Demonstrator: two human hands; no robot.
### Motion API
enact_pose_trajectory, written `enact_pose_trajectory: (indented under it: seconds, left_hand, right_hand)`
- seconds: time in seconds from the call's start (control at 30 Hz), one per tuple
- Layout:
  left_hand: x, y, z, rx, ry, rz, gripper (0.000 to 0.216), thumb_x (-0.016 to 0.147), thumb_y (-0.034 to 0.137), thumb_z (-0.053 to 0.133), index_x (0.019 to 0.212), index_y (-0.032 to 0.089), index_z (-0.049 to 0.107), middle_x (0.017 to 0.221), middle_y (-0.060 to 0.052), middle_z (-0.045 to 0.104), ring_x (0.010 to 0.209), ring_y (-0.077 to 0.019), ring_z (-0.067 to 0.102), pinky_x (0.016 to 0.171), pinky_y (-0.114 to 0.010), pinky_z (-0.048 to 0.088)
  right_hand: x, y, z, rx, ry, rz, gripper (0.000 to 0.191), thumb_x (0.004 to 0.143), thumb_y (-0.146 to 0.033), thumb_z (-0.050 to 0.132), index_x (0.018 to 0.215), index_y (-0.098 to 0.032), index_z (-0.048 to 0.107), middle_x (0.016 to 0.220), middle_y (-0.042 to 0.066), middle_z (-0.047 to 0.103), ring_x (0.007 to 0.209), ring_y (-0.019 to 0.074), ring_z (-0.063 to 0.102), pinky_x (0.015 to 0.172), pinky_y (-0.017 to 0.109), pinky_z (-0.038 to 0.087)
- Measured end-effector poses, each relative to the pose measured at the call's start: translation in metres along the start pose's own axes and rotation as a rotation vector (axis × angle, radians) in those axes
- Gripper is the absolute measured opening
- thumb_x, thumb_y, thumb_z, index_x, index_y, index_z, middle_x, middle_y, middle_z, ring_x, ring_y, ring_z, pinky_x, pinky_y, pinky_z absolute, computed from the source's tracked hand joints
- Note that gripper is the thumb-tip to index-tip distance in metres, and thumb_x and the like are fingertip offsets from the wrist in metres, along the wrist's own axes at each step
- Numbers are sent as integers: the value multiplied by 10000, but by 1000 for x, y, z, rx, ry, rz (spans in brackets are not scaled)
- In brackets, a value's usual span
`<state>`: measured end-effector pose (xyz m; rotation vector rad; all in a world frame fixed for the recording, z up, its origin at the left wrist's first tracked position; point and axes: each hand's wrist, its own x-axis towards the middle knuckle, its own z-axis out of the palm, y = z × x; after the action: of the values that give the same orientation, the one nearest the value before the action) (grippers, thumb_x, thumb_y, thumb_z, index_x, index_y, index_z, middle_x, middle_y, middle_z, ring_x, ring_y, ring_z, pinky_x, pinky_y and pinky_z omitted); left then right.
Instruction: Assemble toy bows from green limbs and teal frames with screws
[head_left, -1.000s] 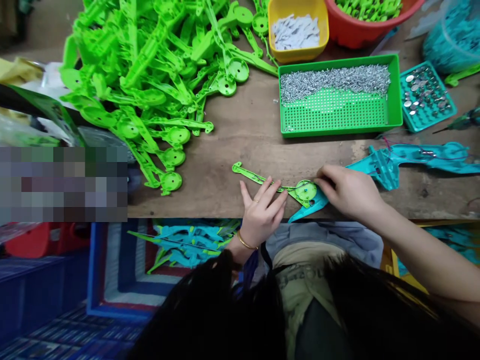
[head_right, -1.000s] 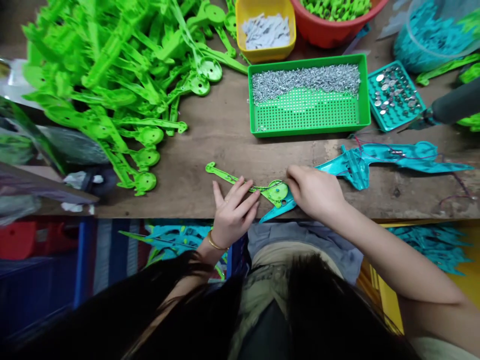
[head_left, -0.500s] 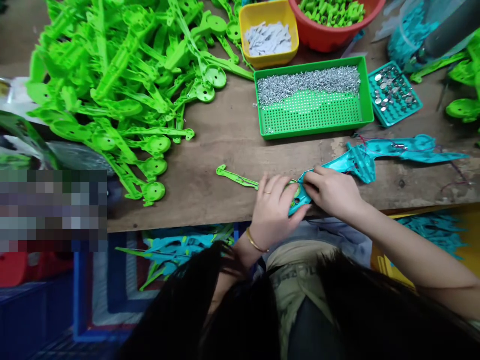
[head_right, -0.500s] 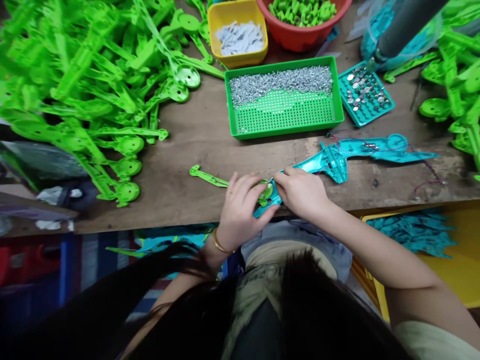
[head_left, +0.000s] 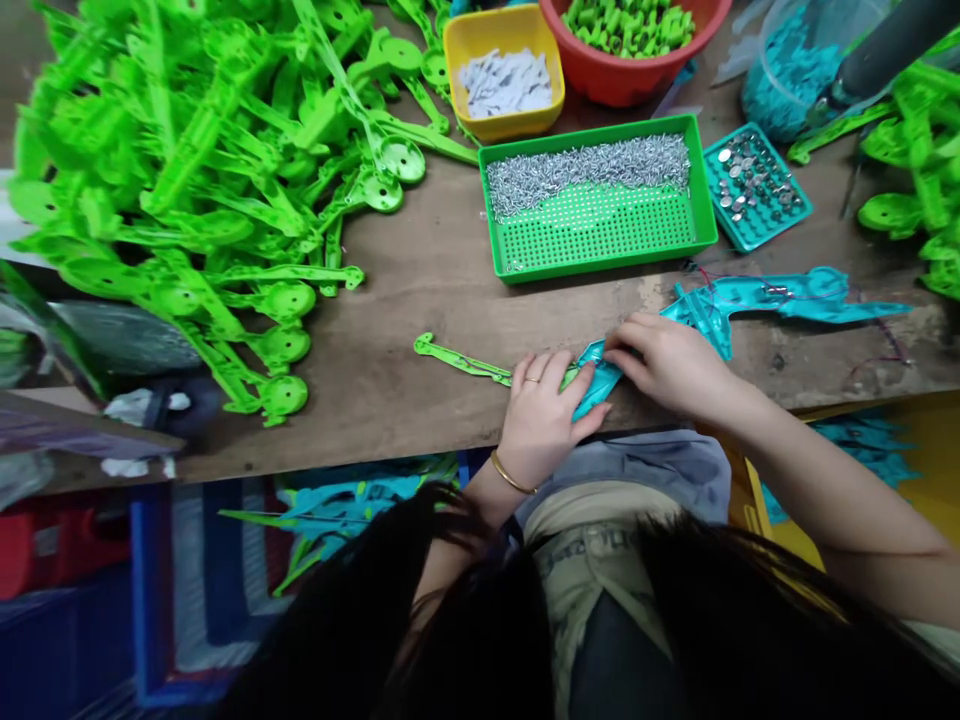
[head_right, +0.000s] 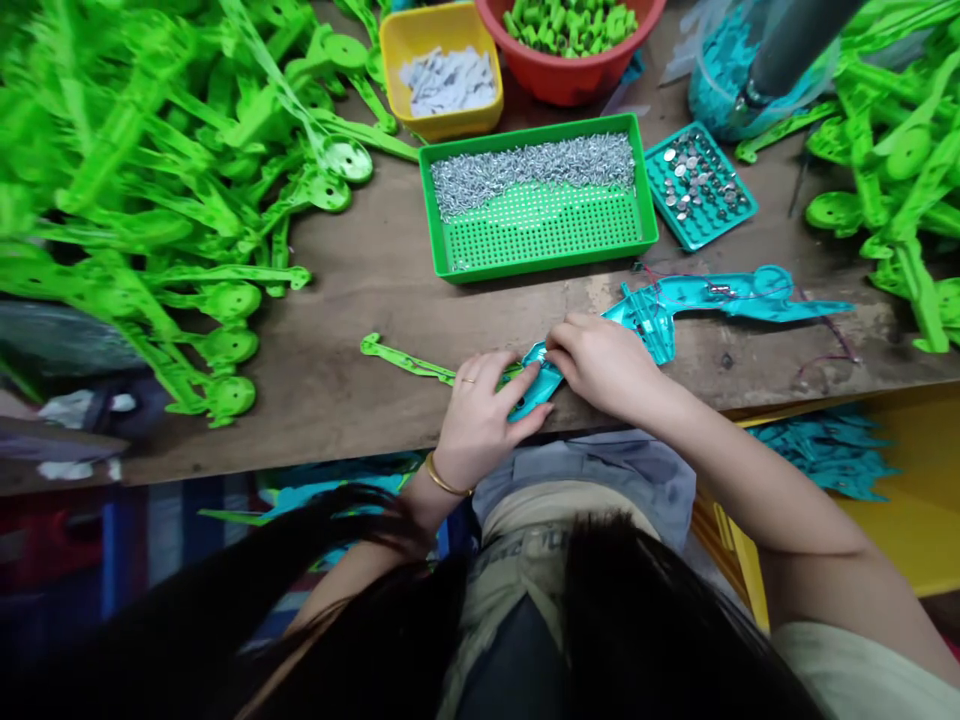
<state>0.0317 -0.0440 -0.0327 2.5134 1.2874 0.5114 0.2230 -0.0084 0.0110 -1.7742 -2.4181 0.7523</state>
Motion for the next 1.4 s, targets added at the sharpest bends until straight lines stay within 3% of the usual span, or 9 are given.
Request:
enact_pose_trajectory:
  seconds: [0.33,0.53,0.7,1.17,1.4]
  left_hand:
    - [2,1,-2,47,-17,10,448,886,481,532,1182,164,646,1176,-158,612,1085,-293,538,973,-455,389]
    - [3,2,-2,43,-40,0,443,882,482,536,1187,178,641,1176,-150,609,1081,-292,536,981,-460,384]
    - [3,2,-2,47,-35,-6,443,884,485,534,1185,179,645,1191,-148,605,1076,-292,538,981,-458,383]
    - [2,0,-1,52,-25,-4,417,876,479,555,1158,191,661,1179,-143,605,1102,-288,540,992,-456,397]
    - [1,-4,-2,63,8,48,412,880,450,561,1163,166,657,1166,-160,601,1093,-295,541,964,-458,431]
  right_hand:
    - [5,-7,3,-255,23,18,215,923,-253,471,904,-148,657,927,108,681,924,251,601,729,345,316]
    - [-5,19,-1,-58,130,51,192,912,-268,488,915,-170,653,923,93,674,883,232,593,757,338,368]
    - [-10,26,0,-38,215,134,205,898,-306,506,879,-177,664,951,110,634,940,263,567,799,374,393]
    - [-6,28,2,-106,208,228,214,884,-318,518,845,-160,657,895,121,598,906,277,550,762,370,384]
    - [-1,20,2,-153,191,265,203,892,-272,495,875,-154,659,976,135,624,952,282,568,786,385,371]
